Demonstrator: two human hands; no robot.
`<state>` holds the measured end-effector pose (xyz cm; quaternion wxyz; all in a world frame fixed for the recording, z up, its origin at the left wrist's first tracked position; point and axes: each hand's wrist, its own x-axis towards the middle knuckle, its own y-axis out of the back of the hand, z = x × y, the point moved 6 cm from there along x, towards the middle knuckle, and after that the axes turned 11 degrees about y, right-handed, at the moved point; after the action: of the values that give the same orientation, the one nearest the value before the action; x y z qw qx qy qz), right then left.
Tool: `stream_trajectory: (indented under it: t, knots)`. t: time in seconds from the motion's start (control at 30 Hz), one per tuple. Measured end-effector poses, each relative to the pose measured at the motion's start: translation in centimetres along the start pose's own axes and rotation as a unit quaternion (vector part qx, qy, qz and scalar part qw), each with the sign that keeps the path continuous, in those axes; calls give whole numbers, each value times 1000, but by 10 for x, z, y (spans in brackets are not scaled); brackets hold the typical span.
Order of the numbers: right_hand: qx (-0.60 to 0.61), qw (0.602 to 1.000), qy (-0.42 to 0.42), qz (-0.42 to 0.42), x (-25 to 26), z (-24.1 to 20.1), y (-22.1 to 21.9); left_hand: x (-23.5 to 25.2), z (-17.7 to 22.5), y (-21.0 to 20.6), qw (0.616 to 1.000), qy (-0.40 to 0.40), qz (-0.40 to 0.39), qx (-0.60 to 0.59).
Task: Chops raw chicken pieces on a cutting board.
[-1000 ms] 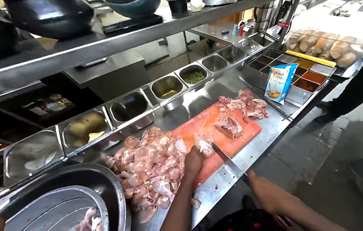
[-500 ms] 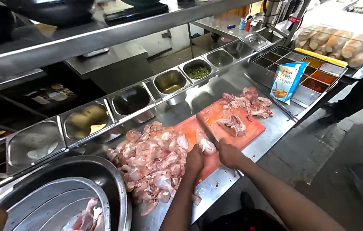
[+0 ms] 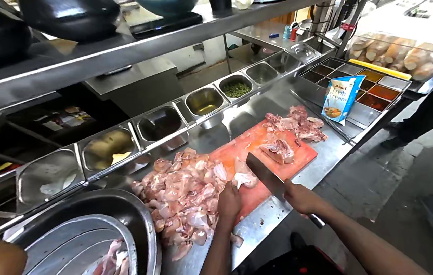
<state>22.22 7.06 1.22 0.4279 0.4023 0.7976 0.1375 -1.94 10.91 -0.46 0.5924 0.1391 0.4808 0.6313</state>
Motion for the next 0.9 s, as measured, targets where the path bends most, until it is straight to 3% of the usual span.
stream_trajectory:
  t: [0.13, 0.3, 0.5, 0.67, 0.73, 0.8, 0.9]
  knots:
    - [50, 998, -15, 39, 10, 21, 17, -11, -7, 23, 999, -18, 8, -45]
    - [70, 993, -27, 89, 27, 47, 44, -12, -1, 53, 998, -45, 46, -12]
    - [63, 992, 16, 105, 23, 42, 45, -9, 56, 96, 993, -63, 76, 71]
    - [65, 990, 25, 126, 36, 64, 40, -15, 123, 123, 962, -96, 119, 227]
    - [83, 987, 29, 132, 44, 72, 37, -25, 140, 114, 945, -111, 90, 295]
    - [93, 986, 32, 133, 46, 79, 34, -37, 141, 80, 924, -118, 11, 363]
    - [105, 983, 50, 142, 40, 87, 36, -47, 111, 13, 900, -128, -76, 409]
